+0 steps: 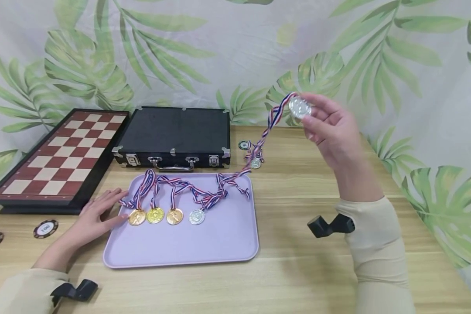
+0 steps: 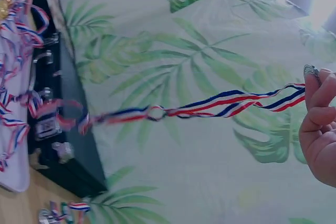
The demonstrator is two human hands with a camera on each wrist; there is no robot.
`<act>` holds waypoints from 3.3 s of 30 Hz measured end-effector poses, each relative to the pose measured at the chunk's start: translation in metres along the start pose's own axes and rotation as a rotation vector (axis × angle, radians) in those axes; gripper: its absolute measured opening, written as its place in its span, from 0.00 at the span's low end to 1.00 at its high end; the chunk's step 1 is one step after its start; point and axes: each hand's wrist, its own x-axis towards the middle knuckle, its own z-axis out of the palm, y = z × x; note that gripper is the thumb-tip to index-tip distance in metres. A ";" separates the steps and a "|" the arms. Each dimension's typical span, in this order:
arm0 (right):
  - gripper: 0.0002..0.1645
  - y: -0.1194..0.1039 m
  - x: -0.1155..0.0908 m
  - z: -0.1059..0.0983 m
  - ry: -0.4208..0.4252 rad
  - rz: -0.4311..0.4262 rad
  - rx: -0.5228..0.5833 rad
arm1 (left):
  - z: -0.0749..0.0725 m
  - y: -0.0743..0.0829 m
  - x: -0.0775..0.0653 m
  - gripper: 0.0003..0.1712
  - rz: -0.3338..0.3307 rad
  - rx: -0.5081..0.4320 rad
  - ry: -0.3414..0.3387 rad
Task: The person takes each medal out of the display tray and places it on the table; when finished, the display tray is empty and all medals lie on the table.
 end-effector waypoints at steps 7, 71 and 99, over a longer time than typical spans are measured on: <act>0.20 -0.022 0.011 0.004 0.042 -0.058 0.092 | -0.001 -0.001 -0.001 0.35 -0.010 0.004 0.003; 0.29 0.156 -0.022 -0.135 0.556 0.776 -0.754 | 0.000 0.001 -0.001 0.35 -0.007 0.017 -0.002; 0.22 0.150 -0.049 -0.030 0.324 0.508 -0.681 | 0.000 0.001 0.001 0.35 -0.007 0.022 -0.004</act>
